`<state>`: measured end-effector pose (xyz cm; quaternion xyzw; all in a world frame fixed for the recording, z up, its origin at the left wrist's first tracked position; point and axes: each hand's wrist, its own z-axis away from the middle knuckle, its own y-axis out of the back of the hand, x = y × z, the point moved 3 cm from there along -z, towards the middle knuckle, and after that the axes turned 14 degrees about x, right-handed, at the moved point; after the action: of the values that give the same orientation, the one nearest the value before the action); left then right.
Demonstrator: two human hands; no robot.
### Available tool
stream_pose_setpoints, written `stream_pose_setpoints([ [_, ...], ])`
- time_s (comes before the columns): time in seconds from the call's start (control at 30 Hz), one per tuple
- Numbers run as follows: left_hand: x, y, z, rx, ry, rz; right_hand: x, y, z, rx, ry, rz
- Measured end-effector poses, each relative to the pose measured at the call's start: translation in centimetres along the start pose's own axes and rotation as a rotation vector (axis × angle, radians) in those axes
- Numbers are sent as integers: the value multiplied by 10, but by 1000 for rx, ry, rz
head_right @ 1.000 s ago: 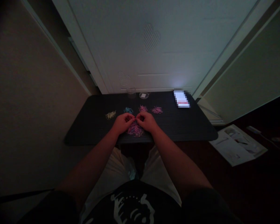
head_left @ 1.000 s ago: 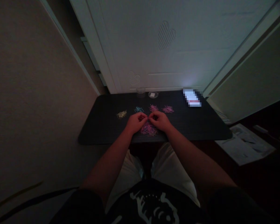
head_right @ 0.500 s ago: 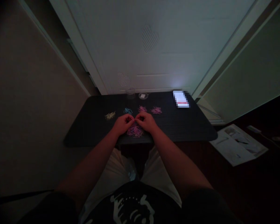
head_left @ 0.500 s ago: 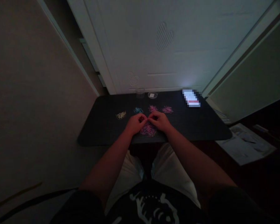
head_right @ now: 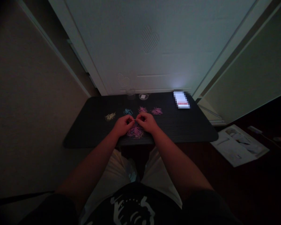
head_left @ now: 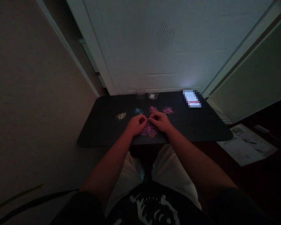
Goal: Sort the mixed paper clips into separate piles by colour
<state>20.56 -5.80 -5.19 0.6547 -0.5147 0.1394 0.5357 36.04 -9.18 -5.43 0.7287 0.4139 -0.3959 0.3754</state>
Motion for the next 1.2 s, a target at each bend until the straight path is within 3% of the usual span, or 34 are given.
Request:
stream_pose_setpoints([
  [0.37, -1, 2, 0, 66, 45, 94, 4, 0, 0, -40, -30, -42],
  [0.83, 0, 4, 1, 73, 42, 100, 2, 0, 0, -51, -40, -10],
  [1.2, -2, 0, 1, 35, 97, 82, 5, 4, -4, -9, -121, -125],
])
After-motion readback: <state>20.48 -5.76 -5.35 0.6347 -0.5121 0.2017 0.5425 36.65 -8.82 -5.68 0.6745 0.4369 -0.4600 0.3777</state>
